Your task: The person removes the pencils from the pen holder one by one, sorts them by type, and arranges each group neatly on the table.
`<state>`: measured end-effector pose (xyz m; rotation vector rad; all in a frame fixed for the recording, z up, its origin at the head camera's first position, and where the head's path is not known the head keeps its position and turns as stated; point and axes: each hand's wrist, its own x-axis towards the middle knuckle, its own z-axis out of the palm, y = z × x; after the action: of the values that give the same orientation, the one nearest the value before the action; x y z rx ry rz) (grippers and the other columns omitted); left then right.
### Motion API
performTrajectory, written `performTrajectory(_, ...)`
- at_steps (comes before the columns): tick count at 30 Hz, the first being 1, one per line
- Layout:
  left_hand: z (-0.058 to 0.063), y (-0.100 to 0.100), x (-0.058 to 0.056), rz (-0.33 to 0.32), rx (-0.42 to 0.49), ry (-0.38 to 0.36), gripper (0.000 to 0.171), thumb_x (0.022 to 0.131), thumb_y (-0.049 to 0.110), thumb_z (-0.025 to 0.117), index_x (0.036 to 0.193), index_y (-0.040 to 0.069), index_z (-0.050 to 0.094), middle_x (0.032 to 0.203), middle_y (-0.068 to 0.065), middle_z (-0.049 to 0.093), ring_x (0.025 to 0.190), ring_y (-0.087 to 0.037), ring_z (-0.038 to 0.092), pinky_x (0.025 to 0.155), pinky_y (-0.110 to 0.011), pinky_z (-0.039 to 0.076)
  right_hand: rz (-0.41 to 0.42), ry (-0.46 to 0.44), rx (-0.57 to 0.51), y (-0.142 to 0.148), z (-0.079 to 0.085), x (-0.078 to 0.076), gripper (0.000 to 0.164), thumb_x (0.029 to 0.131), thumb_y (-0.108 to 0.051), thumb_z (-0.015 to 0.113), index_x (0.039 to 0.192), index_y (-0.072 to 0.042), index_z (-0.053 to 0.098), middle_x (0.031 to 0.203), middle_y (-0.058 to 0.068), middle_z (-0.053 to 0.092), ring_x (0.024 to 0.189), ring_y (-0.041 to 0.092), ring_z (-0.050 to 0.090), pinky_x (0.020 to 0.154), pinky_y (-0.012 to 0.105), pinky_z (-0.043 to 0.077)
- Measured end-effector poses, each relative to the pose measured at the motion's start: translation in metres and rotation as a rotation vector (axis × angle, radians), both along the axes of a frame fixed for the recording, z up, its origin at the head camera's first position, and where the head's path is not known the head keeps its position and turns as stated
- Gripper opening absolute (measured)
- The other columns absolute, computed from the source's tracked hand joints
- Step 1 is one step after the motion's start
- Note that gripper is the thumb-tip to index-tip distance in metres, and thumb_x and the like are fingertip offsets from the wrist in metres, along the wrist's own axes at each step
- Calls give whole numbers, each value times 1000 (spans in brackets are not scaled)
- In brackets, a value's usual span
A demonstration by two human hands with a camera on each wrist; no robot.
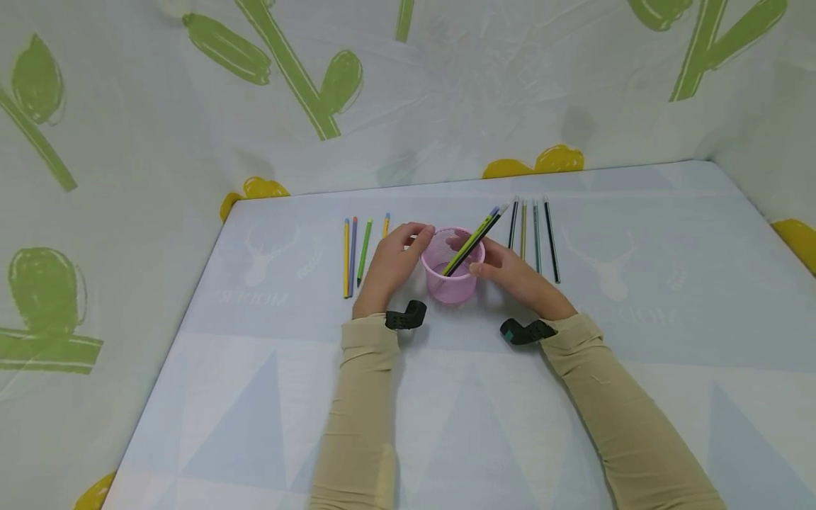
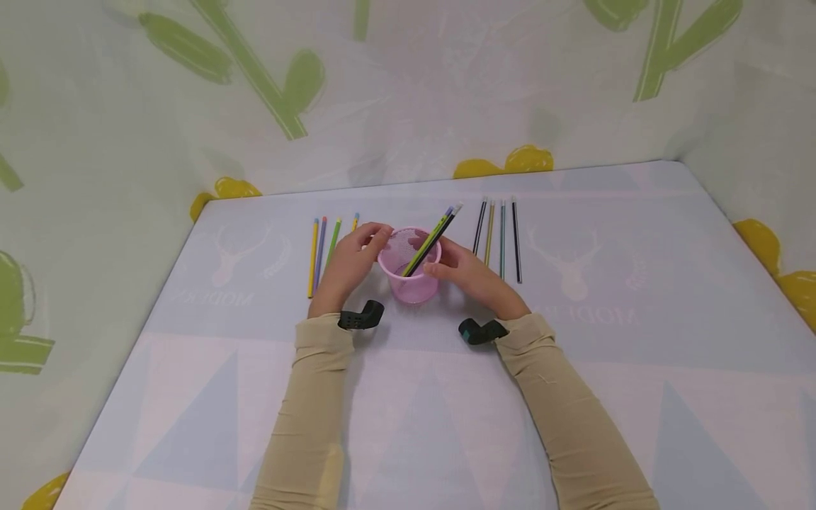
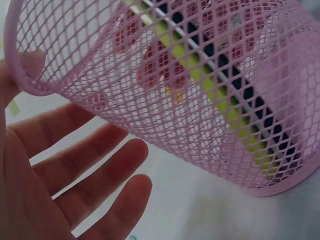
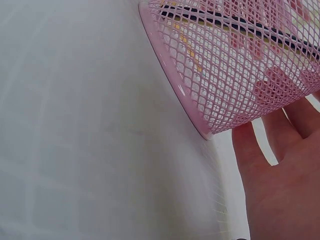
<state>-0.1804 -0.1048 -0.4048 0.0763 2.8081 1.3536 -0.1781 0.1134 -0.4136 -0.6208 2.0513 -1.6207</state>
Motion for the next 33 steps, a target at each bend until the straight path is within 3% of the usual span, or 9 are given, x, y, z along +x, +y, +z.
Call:
performTrajectory(11,-5,6,1,-72,37,-40,63,79,70,33,122,29,51,123,13,49,116,-7,41,96,-34,34,-18,-6,38,1,2,0,60,89,-29,50,141,-16,24,143,2,27,130,23,23,102,49,21)
performTrajectory(17,-4,9,4,-111,93,-83,61,82,68,32,124,27,50,122,10,51,114,-7,44,97,-33,32,-22,-6,23,1,2,1,64,87,-33,52,142,-16,24,144,2,25,131,25,21,102,50,20)
performTrajectory(25,-14,12,0,-145,271,-97,58,86,61,34,127,22,48,127,6,48,120,-9,38,101,-37,28,-18,7,11,2,1,0,63,88,-30,52,142,-19,21,145,1,23,131,24,20,102,50,21)
performTrajectory(30,-20,14,3,-121,406,-153,60,89,55,30,135,18,39,140,3,35,129,-9,25,105,-34,18,-1,43,-44,3,-12,-7,61,89,-23,50,141,-34,21,143,-9,24,131,14,20,102,53,17)
performTrajectory(33,-24,15,5,-109,510,-189,60,89,57,29,134,20,41,139,5,35,128,-6,24,105,-33,17,1,60,-59,3,-20,-12,61,88,-23,51,139,-40,21,141,-14,26,130,9,21,102,53,16)
